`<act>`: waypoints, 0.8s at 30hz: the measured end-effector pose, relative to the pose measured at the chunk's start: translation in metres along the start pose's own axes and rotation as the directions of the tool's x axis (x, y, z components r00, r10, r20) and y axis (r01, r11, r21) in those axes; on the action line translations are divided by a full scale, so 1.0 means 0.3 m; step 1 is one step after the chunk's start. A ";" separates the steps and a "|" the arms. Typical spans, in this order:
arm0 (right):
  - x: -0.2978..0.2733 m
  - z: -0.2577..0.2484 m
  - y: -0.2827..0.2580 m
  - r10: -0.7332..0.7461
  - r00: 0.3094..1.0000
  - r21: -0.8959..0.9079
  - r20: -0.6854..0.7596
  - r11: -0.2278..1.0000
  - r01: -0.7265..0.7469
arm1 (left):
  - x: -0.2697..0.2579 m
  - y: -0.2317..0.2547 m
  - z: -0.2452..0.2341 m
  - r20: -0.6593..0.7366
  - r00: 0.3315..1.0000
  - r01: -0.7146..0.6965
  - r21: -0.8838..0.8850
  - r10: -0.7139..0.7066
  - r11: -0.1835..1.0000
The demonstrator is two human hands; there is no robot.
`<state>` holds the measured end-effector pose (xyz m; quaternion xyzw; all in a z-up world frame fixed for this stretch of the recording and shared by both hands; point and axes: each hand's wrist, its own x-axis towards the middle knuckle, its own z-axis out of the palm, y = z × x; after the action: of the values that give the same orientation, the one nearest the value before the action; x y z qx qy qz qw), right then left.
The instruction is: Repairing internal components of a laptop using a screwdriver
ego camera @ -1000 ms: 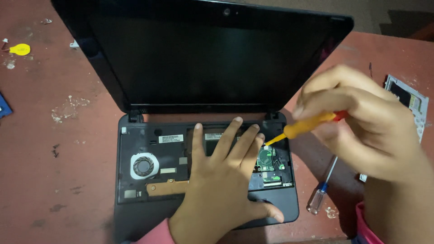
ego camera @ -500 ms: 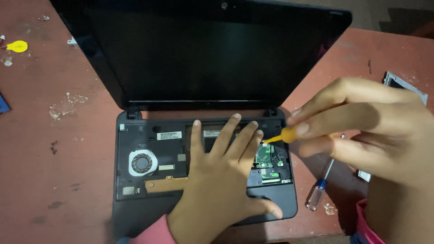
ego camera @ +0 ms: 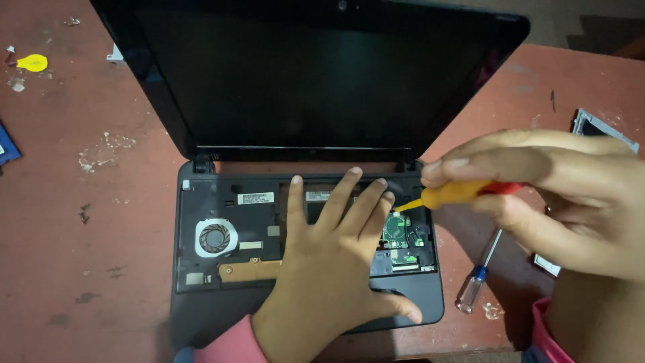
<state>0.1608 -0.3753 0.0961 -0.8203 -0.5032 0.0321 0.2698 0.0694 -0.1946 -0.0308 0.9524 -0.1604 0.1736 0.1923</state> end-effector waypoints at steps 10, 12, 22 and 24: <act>0.011 0.063 0.029 -0.074 0.975 -0.040 -0.209 0.997 0.068 | -0.001 0.002 -0.001 0.009 1.000 0.002 0.016 -0.002 1.000; 0.009 0.070 0.032 -0.068 0.966 -0.059 -0.250 0.997 0.054 | -0.002 0.001 0.001 0.015 1.000 0.001 0.009 -0.001 1.000; -0.002 0.007 0.010 0.031 0.999 -0.032 -0.037 0.999 -0.033 | -0.003 0.002 0.003 0.024 1.000 0.016 -0.002 -0.016 1.000; -0.005 0.014 0.026 0.032 0.999 -0.043 -0.032 0.999 -0.033 | -0.001 0.001 0.000 0.014 1.000 0.016 -0.023 -0.015 1.000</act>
<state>0.1649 -0.3775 0.0885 -0.8345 -0.4860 0.0128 0.2594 0.0691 -0.1947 -0.0309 0.9526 -0.1563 0.1635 0.2033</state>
